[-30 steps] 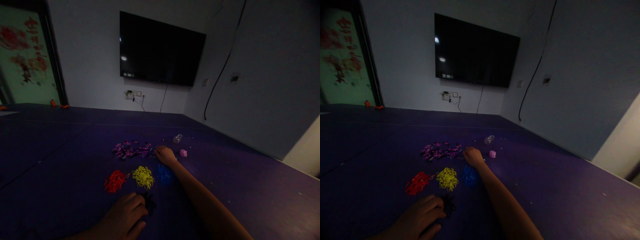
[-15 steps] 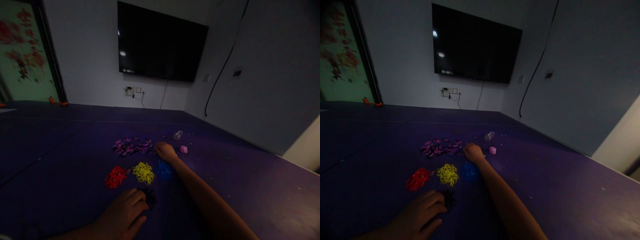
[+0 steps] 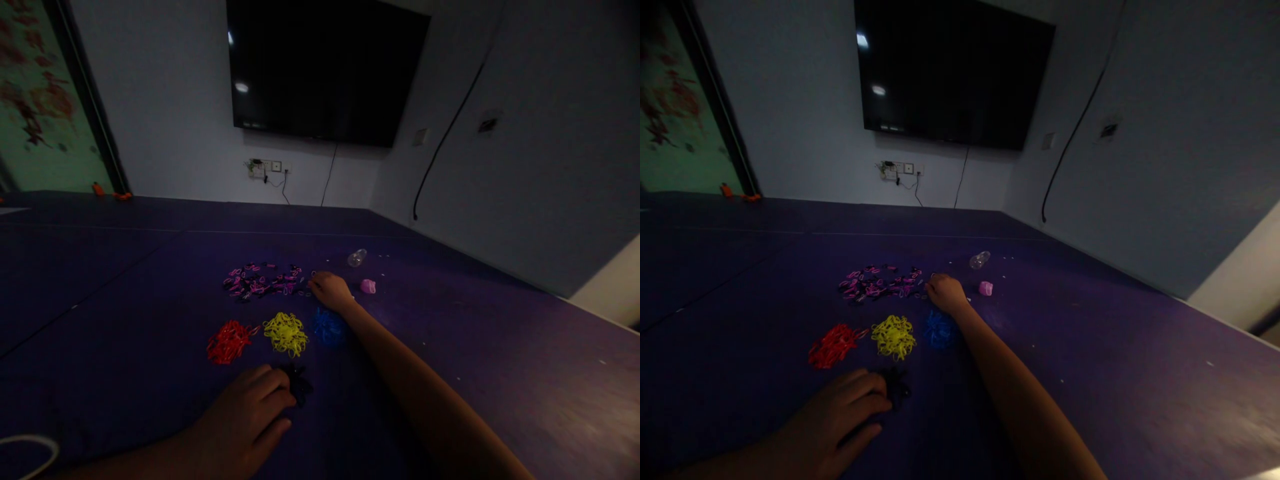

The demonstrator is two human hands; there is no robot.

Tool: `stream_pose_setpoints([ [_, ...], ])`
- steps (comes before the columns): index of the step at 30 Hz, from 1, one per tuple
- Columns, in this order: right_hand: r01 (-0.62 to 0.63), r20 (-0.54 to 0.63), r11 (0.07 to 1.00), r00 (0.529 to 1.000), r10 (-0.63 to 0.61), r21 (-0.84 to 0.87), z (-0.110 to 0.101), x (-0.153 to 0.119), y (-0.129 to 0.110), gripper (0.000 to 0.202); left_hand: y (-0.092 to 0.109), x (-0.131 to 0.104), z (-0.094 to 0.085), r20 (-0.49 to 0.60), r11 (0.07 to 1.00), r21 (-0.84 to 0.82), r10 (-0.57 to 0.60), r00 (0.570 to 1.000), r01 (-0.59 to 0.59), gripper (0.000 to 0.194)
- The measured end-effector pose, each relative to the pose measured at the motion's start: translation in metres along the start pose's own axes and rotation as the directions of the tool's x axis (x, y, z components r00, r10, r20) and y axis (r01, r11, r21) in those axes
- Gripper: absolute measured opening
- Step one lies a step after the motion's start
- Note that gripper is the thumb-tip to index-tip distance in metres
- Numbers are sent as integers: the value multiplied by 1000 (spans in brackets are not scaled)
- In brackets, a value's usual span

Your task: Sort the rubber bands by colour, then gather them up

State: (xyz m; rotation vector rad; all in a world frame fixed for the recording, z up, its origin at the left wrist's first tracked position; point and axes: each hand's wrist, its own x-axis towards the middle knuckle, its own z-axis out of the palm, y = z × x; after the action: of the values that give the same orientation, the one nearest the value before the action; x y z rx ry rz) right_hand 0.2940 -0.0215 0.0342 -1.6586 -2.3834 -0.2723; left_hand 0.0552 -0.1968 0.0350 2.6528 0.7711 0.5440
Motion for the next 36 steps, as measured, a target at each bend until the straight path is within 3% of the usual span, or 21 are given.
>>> stream_pose_setpoints([
  [17, -16, 30, 1000, 999, 16, -22, 0, 0, -1, 30, -1, 0, 2, -1, 998, 60, 6, 1000, -6, 19],
  [29, -9, 26, 1000, 1000, 9, -10, -1, 0, -2, 30, -1, -2, 2, -66, 997, 69, 37, 997, -32, 17],
  [36, 7, 17, 1000, 1000, -7, -17, -2, -1, -2, 31, -1, -1, 2, -41, 998, 61, 37, 998, -34, 19],
])
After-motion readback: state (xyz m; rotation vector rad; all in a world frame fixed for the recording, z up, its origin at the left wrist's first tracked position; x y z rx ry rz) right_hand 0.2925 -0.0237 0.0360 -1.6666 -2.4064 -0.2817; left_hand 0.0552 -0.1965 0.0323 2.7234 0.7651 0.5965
